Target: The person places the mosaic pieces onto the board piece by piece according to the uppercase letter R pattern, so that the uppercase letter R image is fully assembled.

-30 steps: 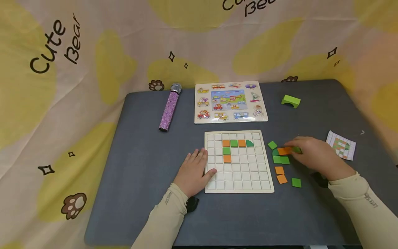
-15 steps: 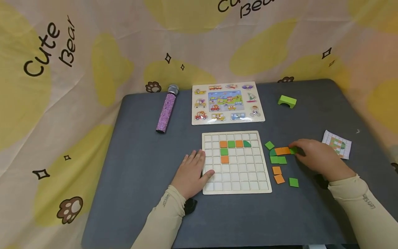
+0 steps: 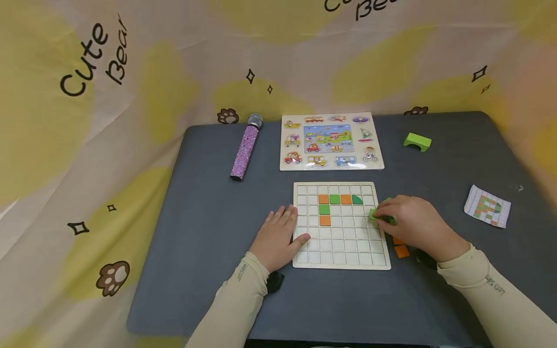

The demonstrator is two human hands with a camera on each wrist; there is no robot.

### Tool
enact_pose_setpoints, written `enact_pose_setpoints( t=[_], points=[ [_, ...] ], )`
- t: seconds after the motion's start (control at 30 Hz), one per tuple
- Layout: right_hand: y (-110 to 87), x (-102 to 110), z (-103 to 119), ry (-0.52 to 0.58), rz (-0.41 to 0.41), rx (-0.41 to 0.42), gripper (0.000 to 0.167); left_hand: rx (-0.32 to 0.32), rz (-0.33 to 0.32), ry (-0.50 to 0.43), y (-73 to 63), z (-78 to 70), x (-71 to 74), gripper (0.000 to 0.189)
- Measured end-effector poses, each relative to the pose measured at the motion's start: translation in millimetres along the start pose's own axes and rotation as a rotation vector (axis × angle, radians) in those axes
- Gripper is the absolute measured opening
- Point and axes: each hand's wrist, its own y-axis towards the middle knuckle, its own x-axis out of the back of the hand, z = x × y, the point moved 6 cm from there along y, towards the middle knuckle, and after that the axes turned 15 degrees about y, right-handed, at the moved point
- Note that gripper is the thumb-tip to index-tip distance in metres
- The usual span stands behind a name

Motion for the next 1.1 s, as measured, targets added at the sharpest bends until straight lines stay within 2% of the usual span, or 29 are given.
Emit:
enact_pose_setpoints(
  t=[0.23, 0.43, 0.57, 0.67, 0.77, 0.87, 1.0, 1.1],
  points=[
    [13.6, -18, 18, 0.052, 0.073, 0.063, 0.016, -0.069, 0.000, 0.023, 22.8, -26.0, 1.5, 0.083],
    [12.9, -25, 16, 0.027, 0.128, 0.007, 0.010, -0.102, 0.006, 0.058, 33.2, -41.5, 4.0, 0.084],
    [9.9, -25, 17, 0.037, 0.127, 0.004, 0.010, -0.112, 0.009, 0.051, 35.2, -45.8, 6.1, 0.084],
    [13.3, -30, 21, 0.058, 0.142, 0.026, 0.016, -0.096, 0.020, 0.049, 31.0, -40.5, 4.7, 0.085],
    [20.1, -36, 24, 0.082, 0.179, 0.035, 0.028, -0.067, 0.024, 0.035, 22.2, -28.8, 2.4, 0.084],
    [25.0, -35, 23, 0.101, 0.200, 0.001, 0.039, -0.037, 0.014, 0.010, 12.4, -16.1, 0.9, 0.083],
    [22.2, -21, 13, 0.108, 0.184, -0.089, 0.040, -0.010, -0.001, -0.012, 4.1, -2.7, -1.7, 0.083],
    [12.8, 1, -1, 0.087, 0.141, -0.150, 0.038, -0.008, -0.010, -0.020, 3.5, 2.0, -3.3, 0.083]
  ],
)
